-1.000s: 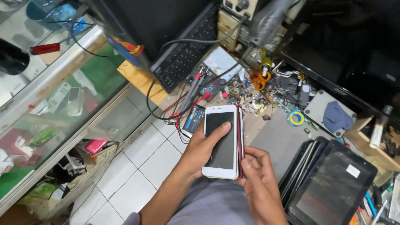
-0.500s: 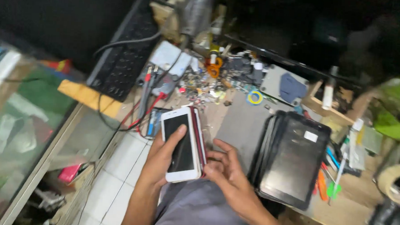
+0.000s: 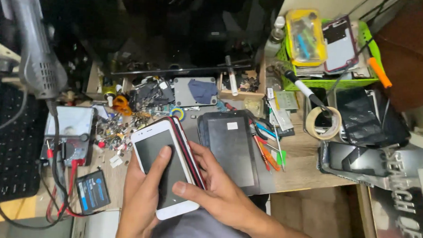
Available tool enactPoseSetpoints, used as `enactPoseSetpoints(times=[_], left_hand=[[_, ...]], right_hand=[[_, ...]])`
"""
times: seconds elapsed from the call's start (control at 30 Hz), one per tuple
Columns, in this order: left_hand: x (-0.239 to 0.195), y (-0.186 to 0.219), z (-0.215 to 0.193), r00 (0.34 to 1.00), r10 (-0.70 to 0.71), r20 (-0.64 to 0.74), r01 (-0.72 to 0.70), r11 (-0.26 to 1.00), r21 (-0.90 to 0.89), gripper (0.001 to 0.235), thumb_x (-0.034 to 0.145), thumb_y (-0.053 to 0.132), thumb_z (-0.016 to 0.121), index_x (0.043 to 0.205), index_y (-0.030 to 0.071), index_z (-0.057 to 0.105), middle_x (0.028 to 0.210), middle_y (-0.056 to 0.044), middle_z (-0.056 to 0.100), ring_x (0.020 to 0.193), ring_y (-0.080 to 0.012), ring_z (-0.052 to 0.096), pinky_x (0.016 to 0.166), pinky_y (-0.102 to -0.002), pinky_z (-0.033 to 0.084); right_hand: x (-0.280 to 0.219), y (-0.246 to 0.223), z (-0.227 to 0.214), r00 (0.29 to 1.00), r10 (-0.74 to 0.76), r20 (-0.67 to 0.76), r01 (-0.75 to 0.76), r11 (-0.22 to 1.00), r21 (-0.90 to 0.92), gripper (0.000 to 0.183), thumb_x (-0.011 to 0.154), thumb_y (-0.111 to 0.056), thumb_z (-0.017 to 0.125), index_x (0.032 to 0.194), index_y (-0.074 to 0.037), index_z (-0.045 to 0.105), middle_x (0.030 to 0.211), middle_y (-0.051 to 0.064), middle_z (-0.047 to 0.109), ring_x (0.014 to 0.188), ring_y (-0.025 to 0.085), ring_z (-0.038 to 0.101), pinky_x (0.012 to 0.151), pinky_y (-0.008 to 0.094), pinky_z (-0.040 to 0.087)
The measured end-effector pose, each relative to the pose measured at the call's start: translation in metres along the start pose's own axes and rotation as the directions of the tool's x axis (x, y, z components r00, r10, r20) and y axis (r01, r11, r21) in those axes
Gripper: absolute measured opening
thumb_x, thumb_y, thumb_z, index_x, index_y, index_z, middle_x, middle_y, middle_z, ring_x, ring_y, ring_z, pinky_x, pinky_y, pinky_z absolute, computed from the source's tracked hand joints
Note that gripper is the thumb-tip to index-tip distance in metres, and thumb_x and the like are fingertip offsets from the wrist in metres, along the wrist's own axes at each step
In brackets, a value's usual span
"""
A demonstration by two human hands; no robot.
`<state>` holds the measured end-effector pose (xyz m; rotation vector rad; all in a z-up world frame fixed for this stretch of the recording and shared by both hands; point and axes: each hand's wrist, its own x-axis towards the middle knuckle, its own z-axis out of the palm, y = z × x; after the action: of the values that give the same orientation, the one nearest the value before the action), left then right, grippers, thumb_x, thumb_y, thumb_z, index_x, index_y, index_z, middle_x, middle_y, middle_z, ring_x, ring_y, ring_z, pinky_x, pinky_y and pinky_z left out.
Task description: The person picks up a white smartphone and places it into a green basket on the workbench. They then pick up a stack of tablets, separate one tablet, and place it on the workbench. The person continues to handle and stack the remaining tablets and smartphones on the workbench.
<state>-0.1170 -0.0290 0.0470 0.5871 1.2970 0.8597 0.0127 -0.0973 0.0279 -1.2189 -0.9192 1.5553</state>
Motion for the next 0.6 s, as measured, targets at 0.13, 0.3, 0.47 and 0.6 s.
enactPoseSetpoints(times=[0.13,0.3,0.47,0.6], left_hand=[[-0.011,0.008,0.035,0.998,-0.047,0.032,0.045,0.997,0.065,0.049,0.088,0.017,0.063,0.136,0.007,0.060,0.116,-0.014,0.074,0.096,-0.0247,0.068,0.084,-0.038,0.055],[-0.016,0.003,0.076,0.991,-0.100,0.084,0.085,0.982,0.168,0.048,0.086,0.015,0.066,0.133,0.007,0.064,0.117,-0.015,0.077,0.100,-0.0264,0.070,0.088,-0.039,0.055],[-0.021,-0.022,0.115,0.969,-0.072,0.238,0.014,0.971,0.237,0.054,0.081,0.015,0.072,0.134,0.009,0.063,0.115,-0.013,0.078,0.098,-0.0212,0.071,0.086,-0.034,0.056],[-0.036,-0.033,0.151,0.938,-0.149,0.313,0.053,0.954,0.294,0.071,0.076,0.021,0.074,0.144,0.015,0.055,0.128,-0.007,0.079,0.107,-0.0182,0.075,0.095,-0.031,0.056]], right_hand=[[-0.015,-0.011,-0.023,0.993,-0.111,-0.037,0.112,0.994,0.007,0.081,0.091,-0.032,0.069,0.157,-0.010,0.027,0.142,0.012,0.055,0.129,0.016,0.057,0.111,0.031,0.044],[-0.038,-0.015,-0.052,0.978,-0.197,-0.070,0.199,0.979,0.031,0.084,0.094,-0.030,0.069,0.158,-0.008,0.020,0.154,0.013,0.044,0.142,0.017,0.046,0.117,0.033,0.039],[-0.064,-0.014,-0.090,0.965,-0.149,-0.213,0.173,0.980,0.096,0.078,0.094,-0.029,0.067,0.158,-0.011,0.026,0.142,0.009,0.055,0.121,0.013,0.059,0.102,0.028,0.047],[-0.084,-0.023,-0.105,0.923,-0.186,-0.336,0.190,0.982,-0.022,0.070,0.097,-0.033,0.061,0.156,-0.009,0.031,0.160,0.009,0.046,0.146,0.015,0.042,0.118,0.033,0.033]])
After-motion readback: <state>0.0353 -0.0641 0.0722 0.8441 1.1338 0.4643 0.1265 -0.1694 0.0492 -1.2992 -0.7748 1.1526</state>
